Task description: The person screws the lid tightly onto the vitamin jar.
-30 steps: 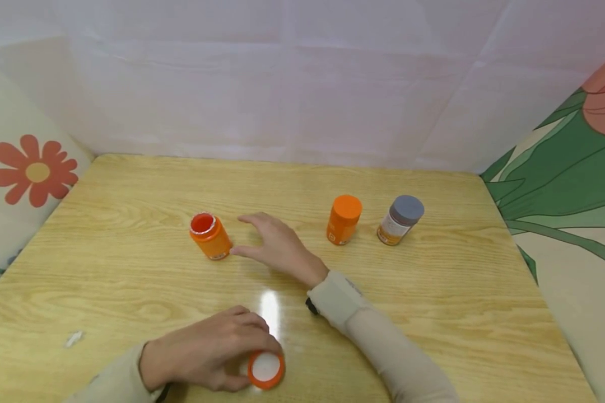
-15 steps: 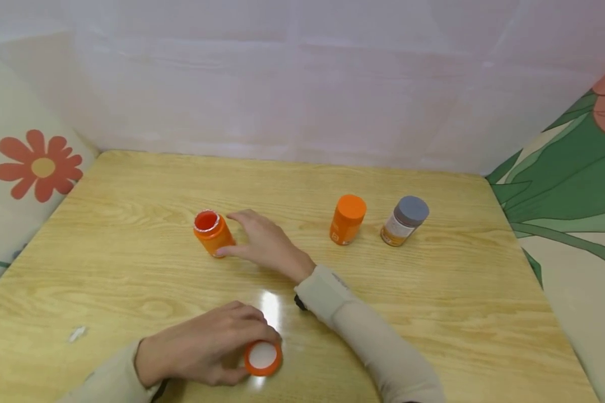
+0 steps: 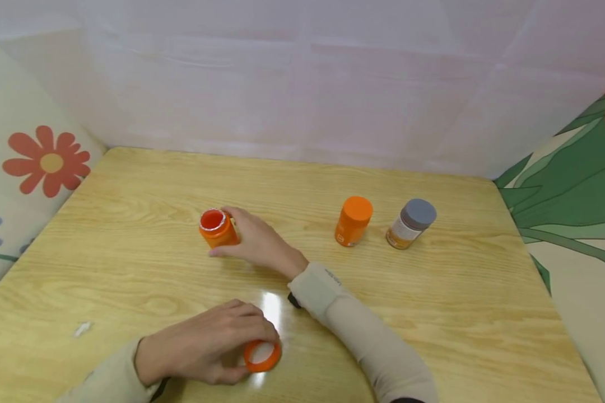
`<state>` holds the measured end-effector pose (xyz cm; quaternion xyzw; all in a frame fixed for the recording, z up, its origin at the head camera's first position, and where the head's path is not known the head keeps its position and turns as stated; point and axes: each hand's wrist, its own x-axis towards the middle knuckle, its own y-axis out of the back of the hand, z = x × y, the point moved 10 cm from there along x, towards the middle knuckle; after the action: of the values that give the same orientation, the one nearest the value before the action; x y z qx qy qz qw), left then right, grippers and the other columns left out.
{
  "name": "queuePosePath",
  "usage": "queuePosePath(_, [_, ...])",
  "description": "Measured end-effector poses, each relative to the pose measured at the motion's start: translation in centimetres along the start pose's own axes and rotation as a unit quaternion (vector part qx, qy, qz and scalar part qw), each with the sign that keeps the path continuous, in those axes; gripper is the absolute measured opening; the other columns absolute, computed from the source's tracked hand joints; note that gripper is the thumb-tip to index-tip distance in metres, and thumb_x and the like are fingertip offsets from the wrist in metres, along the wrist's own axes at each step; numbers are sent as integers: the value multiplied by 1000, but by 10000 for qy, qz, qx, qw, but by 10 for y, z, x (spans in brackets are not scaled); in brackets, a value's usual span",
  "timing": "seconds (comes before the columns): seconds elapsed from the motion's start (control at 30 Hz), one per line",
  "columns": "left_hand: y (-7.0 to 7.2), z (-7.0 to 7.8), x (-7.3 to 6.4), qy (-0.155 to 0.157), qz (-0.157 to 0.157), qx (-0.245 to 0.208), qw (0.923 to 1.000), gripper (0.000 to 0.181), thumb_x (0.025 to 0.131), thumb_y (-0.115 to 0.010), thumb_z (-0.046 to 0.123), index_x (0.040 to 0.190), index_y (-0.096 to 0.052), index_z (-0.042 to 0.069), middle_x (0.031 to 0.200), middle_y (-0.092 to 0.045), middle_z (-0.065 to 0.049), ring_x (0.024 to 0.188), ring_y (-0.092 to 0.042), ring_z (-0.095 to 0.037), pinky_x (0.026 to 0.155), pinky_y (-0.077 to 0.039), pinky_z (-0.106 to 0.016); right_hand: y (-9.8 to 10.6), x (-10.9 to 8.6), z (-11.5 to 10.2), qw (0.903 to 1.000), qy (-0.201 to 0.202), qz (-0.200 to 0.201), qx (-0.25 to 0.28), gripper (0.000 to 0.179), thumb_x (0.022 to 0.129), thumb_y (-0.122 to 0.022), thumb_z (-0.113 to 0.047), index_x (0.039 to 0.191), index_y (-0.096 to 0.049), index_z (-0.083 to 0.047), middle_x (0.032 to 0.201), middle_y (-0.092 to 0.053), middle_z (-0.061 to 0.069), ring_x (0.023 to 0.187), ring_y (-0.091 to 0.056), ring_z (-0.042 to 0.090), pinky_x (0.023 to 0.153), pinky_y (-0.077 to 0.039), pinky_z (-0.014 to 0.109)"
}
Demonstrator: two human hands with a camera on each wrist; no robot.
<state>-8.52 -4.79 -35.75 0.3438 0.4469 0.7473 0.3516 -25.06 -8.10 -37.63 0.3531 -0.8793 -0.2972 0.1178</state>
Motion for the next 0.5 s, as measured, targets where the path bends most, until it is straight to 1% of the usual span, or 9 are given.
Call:
queuePosePath(0.23, [1,0,0,37,32,-5,10000,52,71,-79,29,119,-61,26,111,-65,17,102,-57,-3,90,-47,-24,-1,2,1,9999,0,-2,161,72,85,-78,-36,145,-44,-17,139,-59,-3,129,-56,20,109,-44,41])
queuePosePath(0.5, [4,2,0,-66,135,130,9998,49,73,-77,32,119,-61,25,111,-63,15,103,-56,-3,91,-47,-23,1,-1,5,9993,-109,37,352,68,87,-76,-36,143,-44,-15,138,-60,-1,129,-56,21,108,-44,41])
